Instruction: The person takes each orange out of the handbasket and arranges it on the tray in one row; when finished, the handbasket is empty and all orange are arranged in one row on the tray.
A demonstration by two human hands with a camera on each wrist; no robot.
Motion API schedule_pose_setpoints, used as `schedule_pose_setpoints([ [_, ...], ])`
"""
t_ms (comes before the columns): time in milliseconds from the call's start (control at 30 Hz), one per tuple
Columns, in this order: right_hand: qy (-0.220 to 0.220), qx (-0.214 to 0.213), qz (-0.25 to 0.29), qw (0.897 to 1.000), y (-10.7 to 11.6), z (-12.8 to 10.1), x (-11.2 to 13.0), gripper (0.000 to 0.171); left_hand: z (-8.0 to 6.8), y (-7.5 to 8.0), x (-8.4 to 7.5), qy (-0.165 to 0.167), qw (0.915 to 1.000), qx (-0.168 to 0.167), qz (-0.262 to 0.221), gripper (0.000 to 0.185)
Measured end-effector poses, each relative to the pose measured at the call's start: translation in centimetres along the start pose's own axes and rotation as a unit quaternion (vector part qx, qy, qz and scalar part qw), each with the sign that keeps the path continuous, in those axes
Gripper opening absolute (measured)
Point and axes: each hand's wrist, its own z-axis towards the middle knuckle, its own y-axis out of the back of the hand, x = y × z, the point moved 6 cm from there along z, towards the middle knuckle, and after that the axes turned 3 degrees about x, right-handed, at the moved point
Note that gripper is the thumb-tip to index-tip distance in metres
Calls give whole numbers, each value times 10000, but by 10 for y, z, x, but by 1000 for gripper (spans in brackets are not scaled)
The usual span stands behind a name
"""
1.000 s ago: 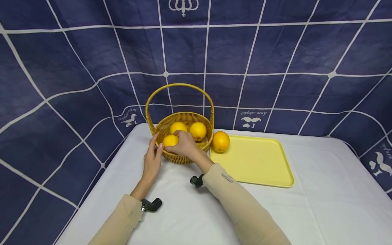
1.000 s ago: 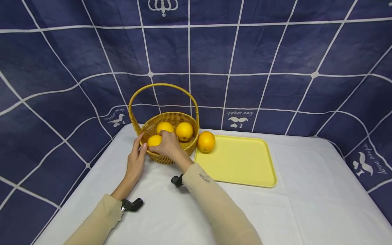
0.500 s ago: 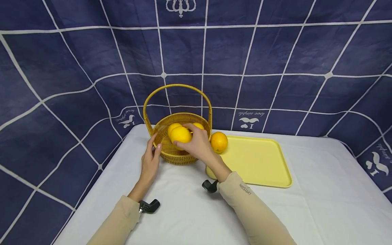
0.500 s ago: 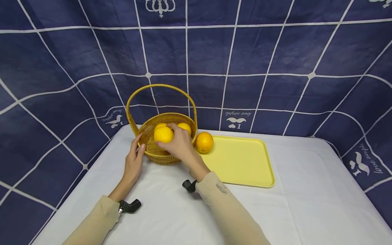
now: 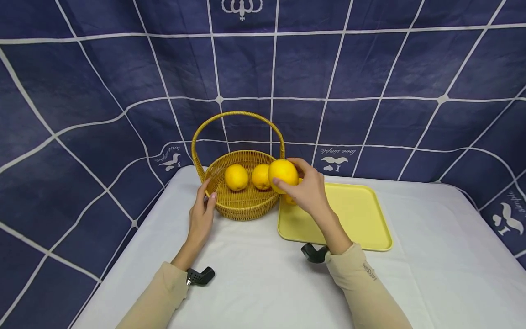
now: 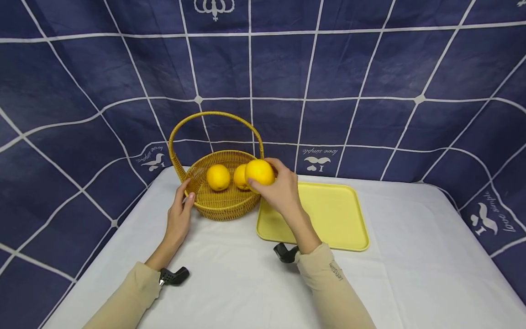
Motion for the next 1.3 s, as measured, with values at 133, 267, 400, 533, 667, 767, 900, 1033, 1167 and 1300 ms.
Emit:
schedule_pose_setpoints([
  [133,-204,-341,-126,9991,22,-2,-17,67,0,-1,0,34,10000,41,-7,53],
  [267,-363,-625,-315,9969,37,2,-33,69,0,0,-1,20,10000,19,4,52],
  [400,-765,-911,-473,9918,48,5,-53,69,1,1,1,-51,10000,-27,59,52],
  [533,-1206,-969,-586,9862,54,4,-73,69,2,2,2,-84,9999,-34,57,52],
  [667,-1547,-796,-729,9821,51,2,-91,70,2,1,1,-70,10000,-8,55,52],
  [767,-1768,-549,-806,9794,44,-1,-104,73,2,0,0,-70,10000,8,35,52],
  [900,-1994,-193,-969,9749,34,-3,-116,78,2,-1,-1,-74,10000,14,-9,52],
  [1033,-2068,-39,-1070,9725,32,-3,-116,79,3,0,-1,-85,9999,24,-53,52],
  [1167,-2135,28,-1087,9709,33,-3,-115,77,3,0,-1,-77,9999,11,-63,52],
  [1300,-2201,67,-1073,9695,35,-4,-115,75,2,0,0,-33,10000,11,-27,52],
])
